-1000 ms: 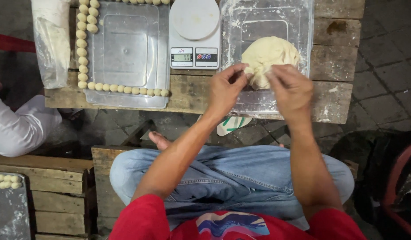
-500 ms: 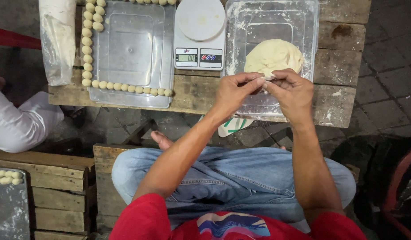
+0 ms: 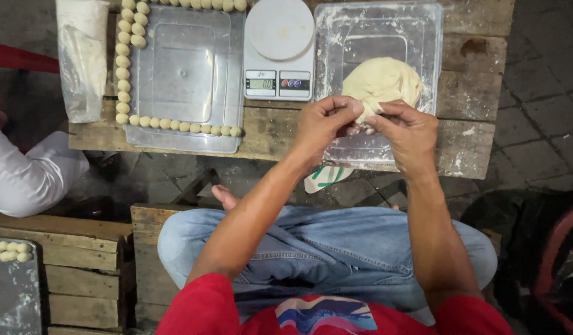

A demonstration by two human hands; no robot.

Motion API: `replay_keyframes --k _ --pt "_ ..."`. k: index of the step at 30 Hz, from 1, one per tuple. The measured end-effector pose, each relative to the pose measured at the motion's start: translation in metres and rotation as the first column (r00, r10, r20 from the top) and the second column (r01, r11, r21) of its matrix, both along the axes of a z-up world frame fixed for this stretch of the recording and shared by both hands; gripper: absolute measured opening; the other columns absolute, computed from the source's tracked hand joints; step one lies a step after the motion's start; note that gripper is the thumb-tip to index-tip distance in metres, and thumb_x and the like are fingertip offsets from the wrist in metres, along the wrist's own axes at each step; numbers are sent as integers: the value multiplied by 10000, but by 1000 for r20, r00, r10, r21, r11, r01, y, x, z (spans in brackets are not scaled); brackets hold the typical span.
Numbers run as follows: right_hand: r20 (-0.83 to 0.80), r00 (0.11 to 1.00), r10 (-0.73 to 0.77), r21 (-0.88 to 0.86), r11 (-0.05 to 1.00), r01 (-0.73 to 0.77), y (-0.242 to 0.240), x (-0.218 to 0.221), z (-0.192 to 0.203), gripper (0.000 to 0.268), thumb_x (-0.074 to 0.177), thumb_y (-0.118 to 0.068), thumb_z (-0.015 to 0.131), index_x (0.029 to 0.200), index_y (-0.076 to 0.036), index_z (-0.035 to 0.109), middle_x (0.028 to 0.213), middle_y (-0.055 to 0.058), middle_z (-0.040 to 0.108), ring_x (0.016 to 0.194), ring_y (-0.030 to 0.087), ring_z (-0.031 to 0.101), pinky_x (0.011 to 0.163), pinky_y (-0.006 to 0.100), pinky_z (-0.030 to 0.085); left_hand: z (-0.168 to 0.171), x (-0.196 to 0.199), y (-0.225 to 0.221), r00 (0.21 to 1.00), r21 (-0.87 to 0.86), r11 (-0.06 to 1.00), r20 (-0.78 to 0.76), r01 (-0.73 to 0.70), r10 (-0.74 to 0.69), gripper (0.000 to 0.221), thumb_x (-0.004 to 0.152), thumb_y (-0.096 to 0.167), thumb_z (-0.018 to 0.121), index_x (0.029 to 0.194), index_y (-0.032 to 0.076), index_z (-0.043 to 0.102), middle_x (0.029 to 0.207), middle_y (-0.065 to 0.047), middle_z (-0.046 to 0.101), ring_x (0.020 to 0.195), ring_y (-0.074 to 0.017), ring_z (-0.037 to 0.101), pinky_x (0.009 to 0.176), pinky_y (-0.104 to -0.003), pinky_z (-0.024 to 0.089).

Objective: The person is pinching off small pieces of dough from a larger mass, rolling them into small balls, and placing them in organized rows on a metal tray.

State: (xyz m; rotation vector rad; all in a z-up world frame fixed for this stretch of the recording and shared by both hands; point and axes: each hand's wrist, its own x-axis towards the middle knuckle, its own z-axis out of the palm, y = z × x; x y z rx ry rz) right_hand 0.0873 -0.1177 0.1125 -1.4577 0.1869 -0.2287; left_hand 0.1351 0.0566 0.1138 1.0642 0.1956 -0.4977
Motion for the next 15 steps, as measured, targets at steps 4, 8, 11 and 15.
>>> replay_keyframes --k 4,8,11,15 --pt "19 999 36 14 999 -36 -12 -1 -14 276 847 121 844 1083 97 703 928 169 664 762 195 726 628 324 656 -5 3 8 987 -75 995 -145 63 -73 293 835 168 877 1032 -13 756 855 -129 744 726 -207 759 687 -327 683" --pt "39 994 104 53 993 -106 -11 2 -8 355 807 127 845 1121 116 679 962 188 663 763 205 714 619 339 652 3 7 12 940 -116 968 -239 221 -244 337 845 211 855 1100 29 731 836 -100 765 694 -184 775 607 -275 672" --pt "60 993 101 22 995 -102 -11 2 -11 266 835 137 834 1057 133 688 932 207 651 718 223 712 581 353 638 9 3 10 953 -46 975 -204 218 -223 313 848 268 854 1054 61 744 808 -65 754 678 -158 761 590 -280 673" --pt "31 983 -180 12 984 180 -11 0 -17 216 902 101 853 1030 130 681 879 161 665 661 182 716 566 304 653 40 -4 5 985 183 971 44 154 -165 279 903 269 795 1103 75 785 893 -92 757 805 -124 704 674 -278 654"
